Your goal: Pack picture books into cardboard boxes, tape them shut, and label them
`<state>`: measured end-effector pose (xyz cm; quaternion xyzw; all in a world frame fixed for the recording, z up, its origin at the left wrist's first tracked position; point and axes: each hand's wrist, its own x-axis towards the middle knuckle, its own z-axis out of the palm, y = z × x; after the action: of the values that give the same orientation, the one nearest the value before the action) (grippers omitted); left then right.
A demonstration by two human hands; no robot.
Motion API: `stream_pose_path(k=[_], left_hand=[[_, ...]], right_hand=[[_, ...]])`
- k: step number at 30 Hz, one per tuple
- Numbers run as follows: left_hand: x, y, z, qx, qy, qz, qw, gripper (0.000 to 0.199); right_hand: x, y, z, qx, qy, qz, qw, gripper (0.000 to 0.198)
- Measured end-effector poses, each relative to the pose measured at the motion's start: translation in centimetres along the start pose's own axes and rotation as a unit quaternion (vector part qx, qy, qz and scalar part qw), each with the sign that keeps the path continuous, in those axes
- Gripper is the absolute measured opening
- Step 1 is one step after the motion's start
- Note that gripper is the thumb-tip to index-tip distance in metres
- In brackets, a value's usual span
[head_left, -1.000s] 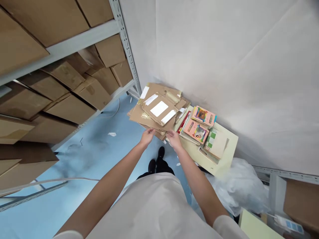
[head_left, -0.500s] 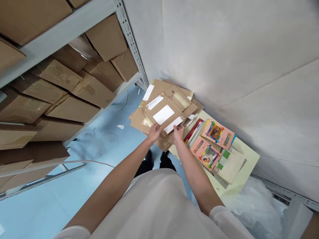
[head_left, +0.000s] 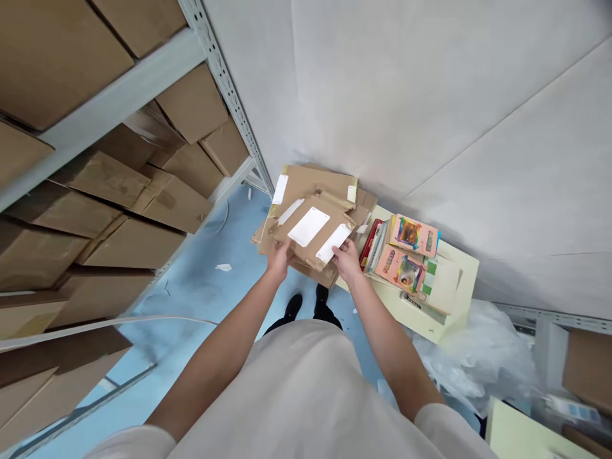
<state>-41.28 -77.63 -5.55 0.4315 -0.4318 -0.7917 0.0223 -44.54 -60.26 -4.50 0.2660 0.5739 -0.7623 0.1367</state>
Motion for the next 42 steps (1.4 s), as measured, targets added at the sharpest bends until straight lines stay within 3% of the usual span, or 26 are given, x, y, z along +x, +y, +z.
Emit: stream_pose_path(k=[7, 10, 13, 17, 21, 24, 29, 33, 36, 38, 42], left_hand=[[-0.8, 2.8, -4.9, -0.008, 0.033, 0.018, 0.999, 0.022], [-0.4, 3.3, -6.7, 0.036, 0.048, 0.081, 0.995, 0.025], [-0.1, 4.4, -7.5, 0.054, 0.028, 0.186, 0.981, 0.030], [-0.7, 7.2, -6.8, 0.065, -0.047, 0.308, 0.948, 0.037], [-3.1, 9.2, -3.4, 0.065, -0.151, 0.344, 0.924, 0.041], [-5.9, 8.6, 0.7, 0.090, -0.254, 0.344, 0.899, 0.040], [-12.8, 5.5, 8.9, 0.108, -0.364, 0.353, 0.855, 0.034], [-20.4, 1.2, 15.1, 0.079, -0.421, 0.337, 0.838, 0.032], [-26.2, -4.3, 18.6, 0.118, -0.505, 0.307, 0.798, 0.026], [-29.8, -8.7, 20.3, 0.150, -0.556, 0.277, 0.769, 0.021], [-35.8, -17.9, 23.1, 0.197, -0.619, 0.221, 0.727, 0.010]], right_hand=[[-8.9, 4.3, 0.5, -0.012, -0.011, 0.000, 1.000, 0.042], [-10.7, 5.7, 0.9, -0.060, -0.028, 0.016, 0.998, 0.040], [-12.0, 5.7, 0.1, -0.138, -0.069, 0.025, 0.988, 0.034], [-14.4, 3.5, -4.6, -0.171, -0.061, -0.061, 0.981, 0.036], [-17.6, -0.2, -11.8, -0.162, 0.056, -0.157, 0.973, 0.041], [-20.4, -2.7, -17.2, -0.183, 0.166, -0.216, 0.945, 0.047], [-26.1, -5.0, -25.9, -0.178, 0.313, -0.287, 0.888, 0.058], [-31.6, -5.0, -32.7, -0.162, 0.326, -0.305, 0.880, 0.064], [-35.8, -4.2, -37.7, -0.130, 0.338, -0.303, 0.881, 0.068], [-38.8, -3.2, -41.0, -0.128, 0.395, -0.278, 0.866, 0.067], [-45.2, -0.2, -46.7, -0.208, 0.473, -0.207, 0.831, 0.034]])
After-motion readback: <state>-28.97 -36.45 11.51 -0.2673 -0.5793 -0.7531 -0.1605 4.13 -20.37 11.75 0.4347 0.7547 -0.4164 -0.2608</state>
